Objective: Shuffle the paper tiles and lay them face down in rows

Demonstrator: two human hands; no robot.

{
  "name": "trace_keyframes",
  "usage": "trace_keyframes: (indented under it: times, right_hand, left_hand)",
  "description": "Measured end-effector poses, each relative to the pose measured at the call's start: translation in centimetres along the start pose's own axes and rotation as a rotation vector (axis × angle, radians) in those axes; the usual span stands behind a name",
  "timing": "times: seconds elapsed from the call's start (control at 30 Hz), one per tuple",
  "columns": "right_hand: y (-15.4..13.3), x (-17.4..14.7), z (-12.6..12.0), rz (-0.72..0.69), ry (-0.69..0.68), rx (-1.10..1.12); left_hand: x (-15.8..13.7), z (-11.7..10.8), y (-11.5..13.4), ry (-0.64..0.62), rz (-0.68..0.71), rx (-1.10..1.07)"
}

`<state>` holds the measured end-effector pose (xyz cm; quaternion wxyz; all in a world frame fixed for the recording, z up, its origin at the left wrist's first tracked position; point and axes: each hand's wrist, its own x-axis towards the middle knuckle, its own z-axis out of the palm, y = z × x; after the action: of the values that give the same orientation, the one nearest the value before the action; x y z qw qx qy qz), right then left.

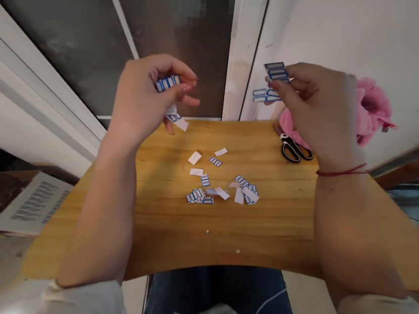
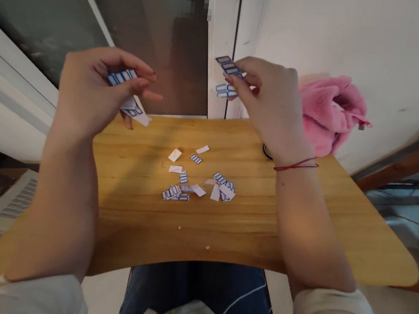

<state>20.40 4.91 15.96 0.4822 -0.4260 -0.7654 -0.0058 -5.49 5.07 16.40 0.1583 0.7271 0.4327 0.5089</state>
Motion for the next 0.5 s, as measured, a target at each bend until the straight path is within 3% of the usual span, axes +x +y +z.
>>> trace_keyframes:
  times: [0.17,0.33,0.5]
  right_hand:
    - [0.0,0.1,-1.1,0.091,0.037,-0.125]
    - [0.2,0.3,-2.4,0.221,-0.071,-0.372]
    - [-0.1,0.2,-3.3,0.272,-0.127,-0.283]
  left_hand:
    - [0.0,-0.2,0.2,0.125,0.058,0.073]
    - [0.3,-0.6,-0.6,0.039,0.018,0.103]
    - [0.1,-0.8,-1.0,-0.065,-0.040,0.227]
